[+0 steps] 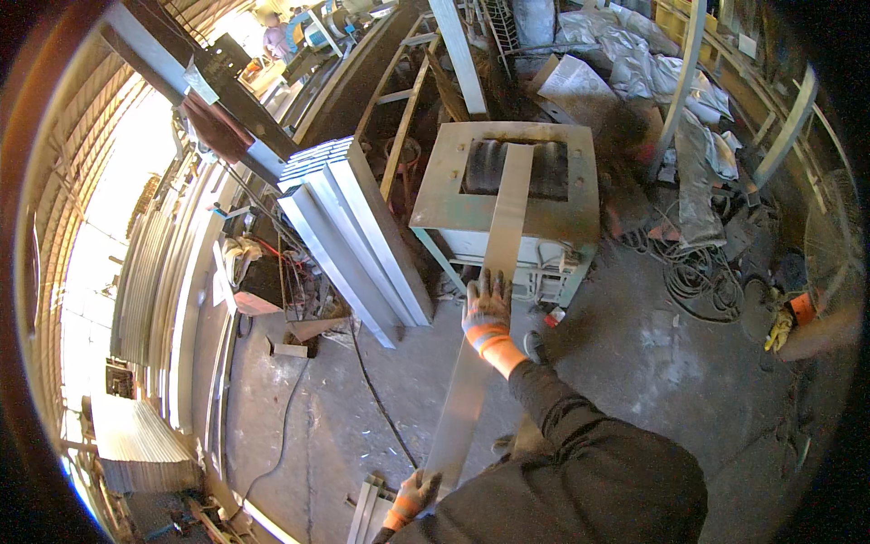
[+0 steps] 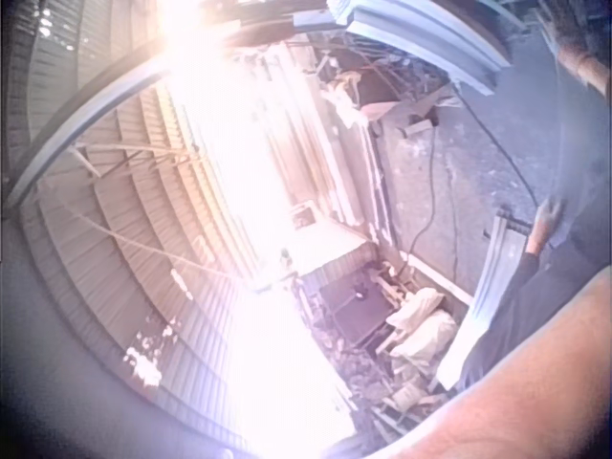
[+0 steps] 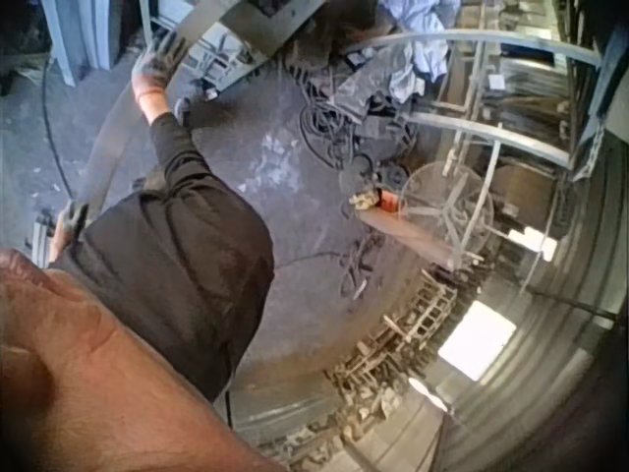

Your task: The person handles long metal profiles and uses a handheld electric sander to smooth edges on a large metal panel. They then move to a bench grinder and grind the edges of a metal profile. The person also stacks cut metal pieces and continues grinding another profile.

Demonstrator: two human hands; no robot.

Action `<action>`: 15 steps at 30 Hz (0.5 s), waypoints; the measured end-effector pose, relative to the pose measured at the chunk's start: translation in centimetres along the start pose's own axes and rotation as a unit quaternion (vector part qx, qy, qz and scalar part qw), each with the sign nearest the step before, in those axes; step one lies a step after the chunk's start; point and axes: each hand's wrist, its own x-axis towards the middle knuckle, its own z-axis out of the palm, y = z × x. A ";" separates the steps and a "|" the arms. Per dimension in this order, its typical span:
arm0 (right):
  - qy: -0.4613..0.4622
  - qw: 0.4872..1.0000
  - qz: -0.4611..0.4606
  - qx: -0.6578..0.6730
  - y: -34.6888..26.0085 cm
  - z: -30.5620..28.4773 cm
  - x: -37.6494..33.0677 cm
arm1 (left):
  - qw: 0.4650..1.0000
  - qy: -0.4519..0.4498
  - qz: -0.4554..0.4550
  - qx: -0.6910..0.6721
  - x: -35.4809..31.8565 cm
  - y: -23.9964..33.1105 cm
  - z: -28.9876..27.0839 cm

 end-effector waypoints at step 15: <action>-0.005 0.985 0.123 0.123 16.5 6.3 43.7 | 0.982 0.106 0.041 0.150 31.8 28.1 -5.4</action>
